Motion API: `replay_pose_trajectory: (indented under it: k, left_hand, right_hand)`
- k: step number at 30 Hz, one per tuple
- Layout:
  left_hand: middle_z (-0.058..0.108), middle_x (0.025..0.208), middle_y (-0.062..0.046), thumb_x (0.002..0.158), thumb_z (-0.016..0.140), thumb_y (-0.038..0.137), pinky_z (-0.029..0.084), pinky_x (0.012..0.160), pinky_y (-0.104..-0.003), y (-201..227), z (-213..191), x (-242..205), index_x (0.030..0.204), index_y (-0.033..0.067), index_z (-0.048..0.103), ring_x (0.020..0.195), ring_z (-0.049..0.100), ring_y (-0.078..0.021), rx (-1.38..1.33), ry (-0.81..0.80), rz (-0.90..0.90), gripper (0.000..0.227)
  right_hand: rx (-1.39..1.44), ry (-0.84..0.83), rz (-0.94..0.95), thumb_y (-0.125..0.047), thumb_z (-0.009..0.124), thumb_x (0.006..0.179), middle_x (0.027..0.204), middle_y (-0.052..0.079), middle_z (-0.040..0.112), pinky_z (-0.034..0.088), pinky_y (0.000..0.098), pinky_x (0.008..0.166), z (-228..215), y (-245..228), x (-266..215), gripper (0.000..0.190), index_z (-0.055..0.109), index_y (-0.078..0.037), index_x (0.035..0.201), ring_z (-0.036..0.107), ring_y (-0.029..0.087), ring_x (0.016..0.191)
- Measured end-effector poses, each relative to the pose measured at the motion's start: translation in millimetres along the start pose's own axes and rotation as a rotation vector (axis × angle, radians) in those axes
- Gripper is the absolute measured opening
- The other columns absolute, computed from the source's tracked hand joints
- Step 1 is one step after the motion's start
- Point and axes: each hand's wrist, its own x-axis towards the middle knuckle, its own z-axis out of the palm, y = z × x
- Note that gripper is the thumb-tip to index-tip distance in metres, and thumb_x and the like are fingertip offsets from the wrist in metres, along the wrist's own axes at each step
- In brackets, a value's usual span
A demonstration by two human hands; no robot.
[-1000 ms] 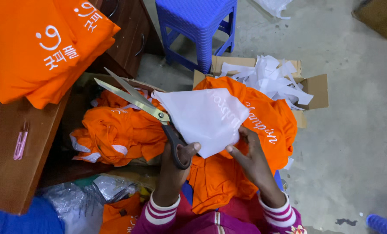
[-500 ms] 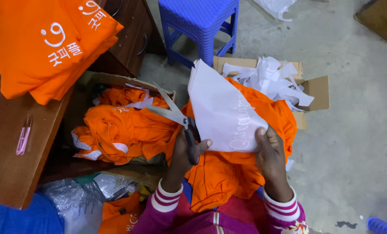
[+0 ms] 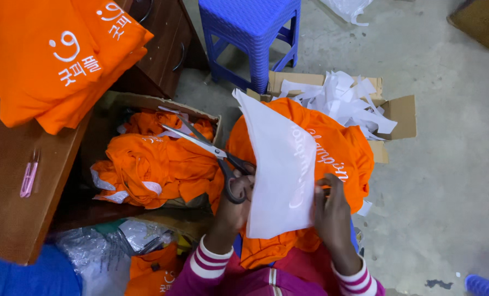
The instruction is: The person uses a pair of scissors to cut white paper strips into smaller pieces. The person holds the paper with one hand and cuts with the other, repeatedly trimming the strips over a pile of orange t-shirts.
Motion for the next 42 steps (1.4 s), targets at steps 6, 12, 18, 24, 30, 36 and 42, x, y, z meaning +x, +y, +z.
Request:
replay_pose_trajectory:
  k: [6,12,18,24,30,36,42]
  left_hand:
    - [0.073,0.123,-0.012,0.08,0.079,0.014,0.058,0.09,-0.038,-14,17,-2,0.129,0.0038,0.063,0.108,0.072,-0.0252,0.214,-0.227,0.054,0.053]
    - [0.057,0.113,-0.009,0.083,0.067,0.002,0.048,0.102,-0.031,-44,41,-10,0.115,0.005,0.055,0.113,0.058,-0.0201,0.18,-0.421,0.032,0.034]
    - [0.067,0.138,-0.024,0.089,0.065,-0.004,0.057,0.089,-0.032,2,43,62,0.112,0.0143,0.053,0.095,0.073,-0.0181,0.421,-0.204,0.41,0.032]
    - [0.058,0.146,-0.015,0.075,0.068,0.008,0.035,0.061,-0.029,59,86,137,0.109,0.007,0.049,0.061,0.036,-0.0042,0.754,-0.039,0.231,0.039]
    - [0.062,0.066,-0.008,0.077,0.08,0.003,0.049,0.047,-0.025,40,81,197,0.106,0.0023,0.064,0.05,0.057,-0.0135,0.719,-0.378,-0.033,0.033]
    - [0.052,0.066,0.005,0.078,0.088,0.003,0.03,0.044,-0.018,97,93,198,0.088,0.0122,0.064,0.047,0.042,-0.0038,0.624,-0.285,0.275,0.028]
    - [0.053,0.059,0.002,0.082,0.086,0.017,0.033,0.047,-0.021,137,124,183,0.081,0.0125,0.06,0.05,0.046,-0.0047,1.009,-0.367,0.379,0.026]
  right_hand:
    - [-0.027,0.239,-0.63,-0.031,0.09,0.079,0.172,0.024,0.025,0.032,0.0557,0.132,31,23,-68,0.095,0.04,0.0,0.154,0.03,0.041,0.162]
    - [0.322,0.338,-0.345,-0.021,0.083,0.085,0.155,0.026,0.049,0.046,0.047,0.117,37,13,-40,0.094,0.031,0.003,0.159,0.051,0.038,0.146]
    - [0.425,0.451,-0.317,-0.023,0.054,0.109,0.105,0.007,0.074,0.055,0.0371,0.085,32,53,-17,0.03,0.072,-0.001,0.118,0.069,0.019,0.1]
    - [0.649,0.425,0.021,-0.039,0.063,0.104,0.053,-0.007,0.032,0.024,0.0301,0.051,16,69,-10,0.055,0.035,-0.018,0.062,0.033,0.006,0.052]
    - [1.006,0.39,-0.096,-0.019,0.064,0.104,0.131,0.011,0.071,0.05,0.0363,0.108,17,99,-3,0.047,0.06,0.005,0.144,0.064,0.02,0.124]
    - [0.928,0.279,0.128,-0.015,0.063,0.101,0.061,-0.009,0.013,0.011,0.0366,0.057,-16,83,-8,0.062,0.016,-0.02,0.061,0.013,0.007,0.059]
    - [1.402,-0.217,0.08,-0.003,0.073,0.093,0.129,0.02,0.076,0.052,0.0458,0.101,22,105,-22,0.022,0.077,0.011,0.11,0.071,0.031,0.118]
